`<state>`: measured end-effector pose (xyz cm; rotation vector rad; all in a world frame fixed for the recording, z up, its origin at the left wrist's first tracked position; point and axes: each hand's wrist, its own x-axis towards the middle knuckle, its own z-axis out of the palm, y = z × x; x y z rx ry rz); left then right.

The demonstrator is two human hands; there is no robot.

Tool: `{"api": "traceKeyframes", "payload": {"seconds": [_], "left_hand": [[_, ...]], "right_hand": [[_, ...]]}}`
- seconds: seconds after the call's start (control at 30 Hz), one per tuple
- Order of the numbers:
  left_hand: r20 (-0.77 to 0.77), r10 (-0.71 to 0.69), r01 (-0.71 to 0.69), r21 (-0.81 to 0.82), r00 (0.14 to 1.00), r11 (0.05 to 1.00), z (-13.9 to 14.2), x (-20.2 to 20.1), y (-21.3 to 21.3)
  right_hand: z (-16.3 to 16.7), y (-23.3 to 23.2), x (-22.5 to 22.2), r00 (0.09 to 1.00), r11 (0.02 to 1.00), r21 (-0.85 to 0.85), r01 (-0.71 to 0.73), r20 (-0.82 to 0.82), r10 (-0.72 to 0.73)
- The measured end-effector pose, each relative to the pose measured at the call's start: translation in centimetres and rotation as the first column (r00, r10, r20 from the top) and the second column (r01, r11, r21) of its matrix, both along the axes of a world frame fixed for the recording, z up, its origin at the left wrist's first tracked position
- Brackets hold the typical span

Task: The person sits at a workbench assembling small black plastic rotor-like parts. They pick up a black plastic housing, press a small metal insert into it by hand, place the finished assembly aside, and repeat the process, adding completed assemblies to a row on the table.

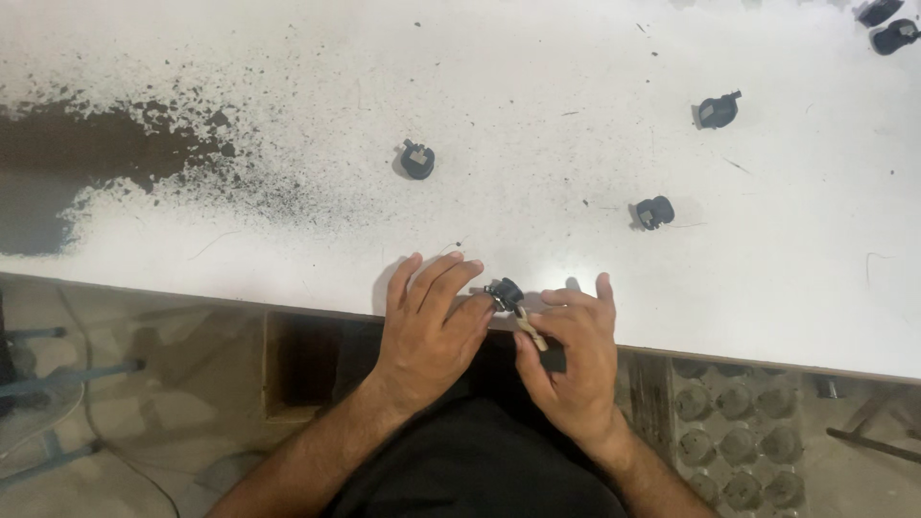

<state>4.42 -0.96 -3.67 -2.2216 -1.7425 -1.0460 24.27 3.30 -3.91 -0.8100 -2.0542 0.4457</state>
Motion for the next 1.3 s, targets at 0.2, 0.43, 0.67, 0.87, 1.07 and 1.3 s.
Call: {"api": "traceKeyframes", "payload": {"seconds": [0.2,0.43,0.67,0.87,1.07,1.3], "left_hand": [[0.104,-0.024,0.025,-0.007,0.994,1.000,-0.2,-0.1,0.0],[0.068,-0.109,0.104,0.075,0.992,0.992,-0.4,-1.2,0.2],[0.074,-0.120,0.112,0.097,0.990,0.989,0.1,-1.8,0.0],[0.247,-0.027,0.043,-0.061,0.969,0.997,0.1,-1.7,0.2],[0.261,-0.018,0.061,-0.156,0.965,0.986,0.5,-2.2,0.2],[0.281,-0.023,0.074,-0.173,0.959,0.982,0.4,-2.4,0.4]], "right_hand": [[0.6,0.4,-1.5,0.998,1.000,0.007,0.012,0.068,-0.013],[0.3,0.2,-2.3,0.999,1.000,-0.029,-0.002,0.039,0.003],[0.7,0.2,-3.1,0.997,0.997,-0.047,-0.056,0.052,0.058],[0.6,0.2,-3.1,0.997,0.998,-0.045,-0.052,0.046,0.054],[-0.2,0.1,-3.2,0.998,0.998,0.040,-0.058,0.018,0.057],[-0.9,0.0,-3.2,0.993,0.991,0.070,-0.114,0.034,0.112]]}}
